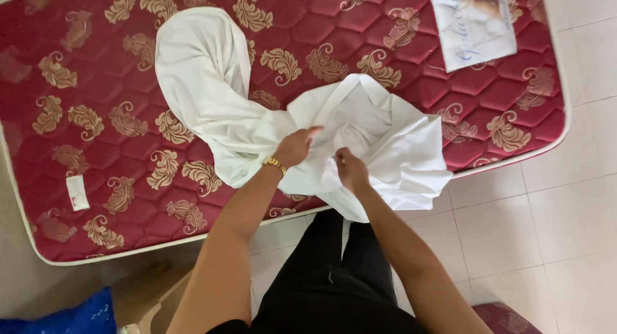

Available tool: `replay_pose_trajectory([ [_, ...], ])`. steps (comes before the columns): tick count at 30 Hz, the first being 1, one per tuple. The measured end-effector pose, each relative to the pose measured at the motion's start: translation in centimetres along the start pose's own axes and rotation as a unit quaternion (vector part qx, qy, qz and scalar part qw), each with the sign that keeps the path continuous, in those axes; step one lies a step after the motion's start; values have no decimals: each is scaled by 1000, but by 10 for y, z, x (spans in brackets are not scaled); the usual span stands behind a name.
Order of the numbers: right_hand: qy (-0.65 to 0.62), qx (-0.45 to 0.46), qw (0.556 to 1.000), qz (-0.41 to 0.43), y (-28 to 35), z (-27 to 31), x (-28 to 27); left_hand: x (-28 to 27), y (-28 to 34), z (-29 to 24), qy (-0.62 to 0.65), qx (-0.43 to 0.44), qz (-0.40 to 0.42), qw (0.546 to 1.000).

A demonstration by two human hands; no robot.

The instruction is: The person folds a white pillowcase and places it on a stack of linens. They then insert a blue pillow into a white pillowcase, fold the case, and place it on the bed. Finally, they fold a white bedsheet and place it on a mattress.

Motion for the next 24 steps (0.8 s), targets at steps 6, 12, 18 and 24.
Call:
replay_pose_trajectory([
  [6, -265, -120, 953, -82, -4, 16, -113, -68, 10, -134, 49, 175, 5, 983],
  [12, -386, -174, 900, -108, 56, 67, -235, -119, 6, -256, 11, 328, -61, 943],
  [18, -451, -216, 849, -173, 120, 50, -288, -116, 42, -336, 5, 445, -97, 891],
  [24, -434, -220, 845, -223, 194, 35, -326, -90, 70, -398, -15, 485, -146, 862],
])
Point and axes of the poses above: each hand's wrist, its own y-axis away from the middle knuckle, its own x-axis out of the palm, z = x × y, the point moved 6 cm from there along -y, towards the middle knuckle, and after that the axes turned 3 degrees about z, right-handed, at the moved point
